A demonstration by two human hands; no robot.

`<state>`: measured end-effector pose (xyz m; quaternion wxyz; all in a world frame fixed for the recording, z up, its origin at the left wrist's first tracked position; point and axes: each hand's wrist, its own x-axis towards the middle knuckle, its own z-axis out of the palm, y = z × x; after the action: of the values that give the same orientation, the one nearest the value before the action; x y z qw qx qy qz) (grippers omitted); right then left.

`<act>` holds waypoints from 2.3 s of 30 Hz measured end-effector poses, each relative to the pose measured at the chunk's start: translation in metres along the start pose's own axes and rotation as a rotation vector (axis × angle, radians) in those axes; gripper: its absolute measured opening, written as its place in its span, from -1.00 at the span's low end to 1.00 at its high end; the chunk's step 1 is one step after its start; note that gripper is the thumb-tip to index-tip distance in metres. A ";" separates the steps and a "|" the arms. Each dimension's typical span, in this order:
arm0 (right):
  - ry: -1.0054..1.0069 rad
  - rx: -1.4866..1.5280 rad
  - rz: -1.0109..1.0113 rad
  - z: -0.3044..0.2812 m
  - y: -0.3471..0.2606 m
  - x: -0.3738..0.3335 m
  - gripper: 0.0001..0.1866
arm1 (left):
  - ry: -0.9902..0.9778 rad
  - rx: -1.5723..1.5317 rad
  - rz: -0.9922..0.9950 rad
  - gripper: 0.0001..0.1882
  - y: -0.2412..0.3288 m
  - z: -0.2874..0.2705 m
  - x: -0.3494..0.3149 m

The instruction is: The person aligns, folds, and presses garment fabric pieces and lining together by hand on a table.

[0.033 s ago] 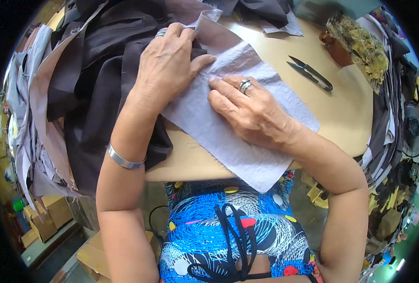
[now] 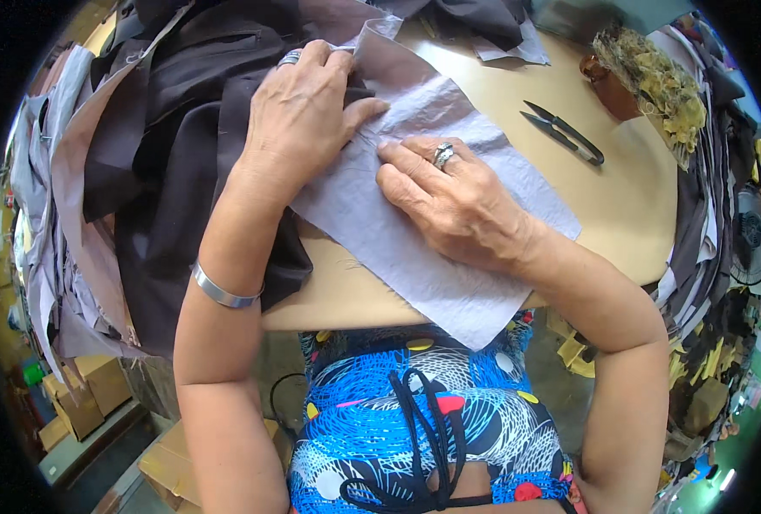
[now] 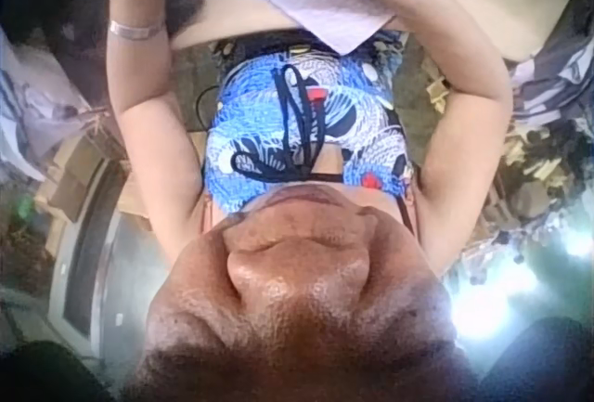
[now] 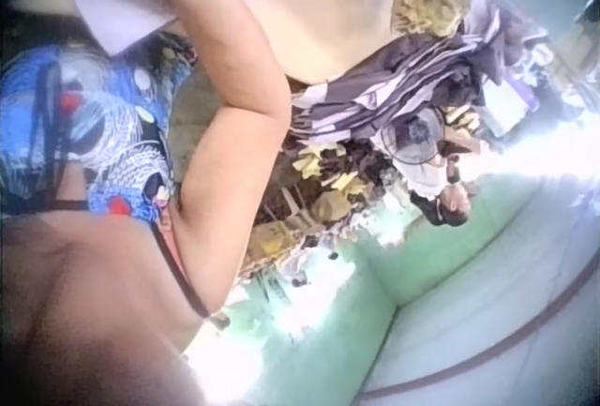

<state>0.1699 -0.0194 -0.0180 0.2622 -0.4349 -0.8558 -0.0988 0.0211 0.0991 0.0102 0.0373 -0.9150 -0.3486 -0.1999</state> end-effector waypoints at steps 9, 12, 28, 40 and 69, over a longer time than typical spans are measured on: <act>0.035 0.024 -0.020 0.002 0.004 0.002 -0.74 | 0.012 -0.005 0.114 -0.82 -0.008 0.014 -0.001; 0.015 0.045 0.010 0.000 0.003 0.002 -0.75 | 0.052 -0.026 0.124 -0.84 -0.010 0.015 -0.002; 0.018 0.345 0.229 -0.003 0.008 0.012 -0.66 | 0.147 -0.171 0.125 -0.85 -0.014 0.022 -0.005; 0.156 0.492 0.553 0.020 0.012 0.041 -0.69 | 0.079 -0.393 0.037 -0.89 -0.016 0.019 -0.002; 0.095 0.582 0.562 0.020 0.011 0.043 -0.52 | 0.147 -0.214 0.091 -0.89 -0.014 0.023 -0.003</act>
<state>0.1502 0.0246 -0.0125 0.4304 -0.5542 -0.6829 0.2031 0.0176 0.1125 -0.0133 -0.0260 -0.9114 -0.2800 -0.3005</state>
